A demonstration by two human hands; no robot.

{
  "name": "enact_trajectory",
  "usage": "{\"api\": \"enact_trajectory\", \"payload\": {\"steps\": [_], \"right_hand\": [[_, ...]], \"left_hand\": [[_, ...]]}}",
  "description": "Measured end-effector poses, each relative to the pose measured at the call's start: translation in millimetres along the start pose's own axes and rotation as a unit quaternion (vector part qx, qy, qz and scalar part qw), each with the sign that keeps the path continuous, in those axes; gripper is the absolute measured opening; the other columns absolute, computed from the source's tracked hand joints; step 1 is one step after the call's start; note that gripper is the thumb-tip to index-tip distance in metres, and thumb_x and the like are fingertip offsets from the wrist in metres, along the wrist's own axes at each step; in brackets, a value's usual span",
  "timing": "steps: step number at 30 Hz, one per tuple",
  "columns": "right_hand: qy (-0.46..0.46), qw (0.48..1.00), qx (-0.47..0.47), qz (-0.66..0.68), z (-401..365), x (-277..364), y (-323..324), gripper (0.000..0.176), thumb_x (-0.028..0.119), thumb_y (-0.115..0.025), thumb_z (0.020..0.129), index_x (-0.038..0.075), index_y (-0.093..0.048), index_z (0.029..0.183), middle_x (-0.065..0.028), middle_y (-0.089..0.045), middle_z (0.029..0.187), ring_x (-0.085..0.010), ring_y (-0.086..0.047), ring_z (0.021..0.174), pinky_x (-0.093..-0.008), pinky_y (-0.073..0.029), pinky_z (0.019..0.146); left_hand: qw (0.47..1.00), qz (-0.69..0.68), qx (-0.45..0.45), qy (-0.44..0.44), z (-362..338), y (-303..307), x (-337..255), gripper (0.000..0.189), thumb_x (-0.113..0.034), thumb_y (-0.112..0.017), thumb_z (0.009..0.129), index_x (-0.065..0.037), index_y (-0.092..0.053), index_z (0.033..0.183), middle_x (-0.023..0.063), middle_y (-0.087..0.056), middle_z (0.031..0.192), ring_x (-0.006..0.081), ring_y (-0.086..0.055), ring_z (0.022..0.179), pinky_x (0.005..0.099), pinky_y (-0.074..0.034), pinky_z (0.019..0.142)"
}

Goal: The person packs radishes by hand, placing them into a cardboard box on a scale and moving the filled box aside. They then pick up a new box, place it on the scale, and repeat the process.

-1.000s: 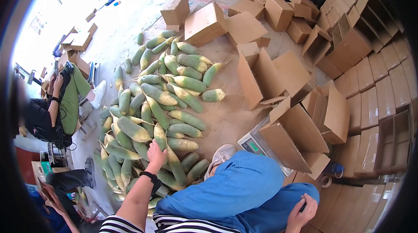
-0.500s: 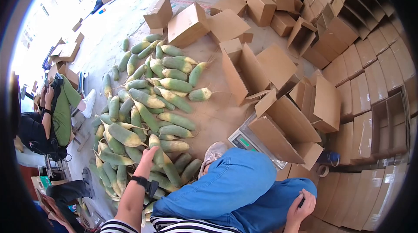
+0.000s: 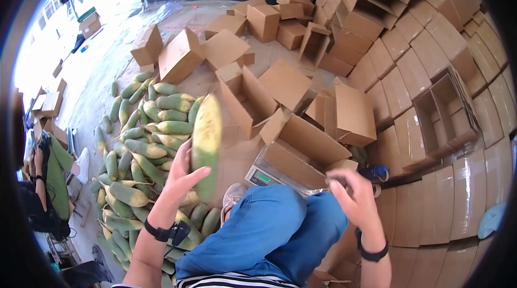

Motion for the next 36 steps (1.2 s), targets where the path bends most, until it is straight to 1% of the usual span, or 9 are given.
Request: {"api": "enact_trajectory", "payload": {"steps": [4,11,13,18,20,23,27,31,36], "right_hand": [[0.04,0.997,0.068,0.022,57,54,1,0.056,0.026,-0.071,0.084,0.0,-0.049,0.129,-0.0135,-0.063,0.113,-0.0207,-0.061,0.1,-0.0321,-0.049,0.086],[0.032,0.988,0.013,0.151,111,21,-18,0.068,0.027,-0.079,0.076,-0.001,-0.045,0.128,-0.0135,-0.063,0.114,-0.0222,-0.061,0.107,-0.0355,-0.048,0.092],[0.025,0.998,0.004,0.049,119,-9,-9,0.066,0.026,-0.079,0.075,0.0,-0.046,0.125,-0.0126,-0.063,0.113,-0.0216,-0.061,0.106,-0.0357,-0.048,0.093],[0.022,0.983,0.129,-0.13,158,-96,-20,0.069,0.03,-0.081,0.07,0.0,-0.046,0.121,-0.0202,-0.063,0.107,-0.031,-0.064,0.102,-0.0376,-0.049,0.089],[-0.011,0.958,0.209,-0.197,174,-139,-39,0.074,0.035,-0.08,0.067,-0.001,-0.044,0.121,-0.0241,-0.063,0.105,-0.0384,-0.062,0.102,-0.042,-0.049,0.087],[-0.038,0.917,0.312,-0.246,192,-204,-72,0.079,0.039,-0.081,0.065,-0.004,-0.044,0.12,-0.0256,-0.063,0.105,-0.0399,-0.061,0.102,-0.0434,-0.049,0.086],[-0.045,0.84,0.405,-0.359,209,-256,-112,0.083,0.04,-0.082,0.062,-0.007,-0.045,0.119,-0.0256,-0.064,0.106,-0.0384,-0.062,0.103,-0.0424,-0.05,0.089],[-0.098,0.79,0.411,-0.445,210,-279,-139,0.056,0.03,-0.069,0.079,-0.002,-0.049,0.12,-0.0236,-0.065,0.11,-0.0361,-0.063,0.105,-0.0439,-0.05,0.089],[-0.047,0.832,0.401,-0.381,218,-243,-119,0.046,0.025,-0.063,0.085,0.0,-0.053,0.121,-0.0228,-0.065,0.11,-0.0356,-0.063,0.104,-0.045,-0.05,0.088]], "left_hand": [[0.981,0.115,0.078,-0.133,40,-85,-35,0.089,-0.018,-0.079,0.076,0.002,-0.025,0.144,0.0173,-0.046,0.133,0.0238,-0.048,0.122,0.0369,-0.042,0.102],[0.96,0.168,0.135,-0.178,81,-152,-16,0.081,-0.022,-0.076,0.077,0.0,-0.032,0.141,0.0234,-0.046,0.133,0.0377,-0.049,0.121,0.0416,-0.042,0.102],[0.872,0.419,0.139,-0.212,96,-136,8,0.074,-0.028,-0.073,0.08,-0.003,-0.036,0.14,0.0198,-0.045,0.135,0.0369,-0.051,0.12,0.0393,-0.046,0.097],[0.77,0.567,0.247,-0.157,110,-127,107,0.055,-0.021,-0.066,0.083,-0.004,-0.046,0.131,0.017,-0.052,0.126,0.0336,-0.058,0.107,0.0389,-0.051,0.086],[0.716,0.62,0.239,-0.213,113,-129,133,0.042,-0.013,-0.06,0.081,-0.005,-0.054,0.121,0.0129,-0.055,0.116,0.0285,-0.06,0.096,0.0373,-0.052,0.08],[0.732,0.605,0.182,-0.253,110,-132,135,0.031,-0.011,-0.058,0.075,-0.006,-0.057,0.106,0.0081,-0.053,0.094,0.0238,-0.059,0.084,0.0345,-0.052,0.072],[0.74,0.597,0.157,-0.269,111,-130,138,0.03,-0.014,-0.058,0.074,-0.007,-0.058,0.103,0.0068,-0.053,0.093,0.022,-0.058,0.081,0.0329,-0.051,0.07],[0.759,0.588,0.167,-0.225,111,-132,139,0.034,-0.012,-0.058,0.075,-0.008,-0.059,0.109,0.0072,-0.056,0.104,0.0228,-0.059,0.086,0.0335,-0.052,0.075],[0.776,0.56,0.156,-0.246,113,-130,144,0.035,-0.013,-0.058,0.075,-0.007,-0.059,0.11,0.0082,-0.055,0.106,0.0221,-0.059,0.089,0.0332,-0.051,0.076]]}}
Point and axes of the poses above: each hand's wrist, its own z-axis towards the middle knuckle, its own y-axis out of the back of the hand, x = y × z, the point moved 1 cm from there along z, towards the middle knuckle
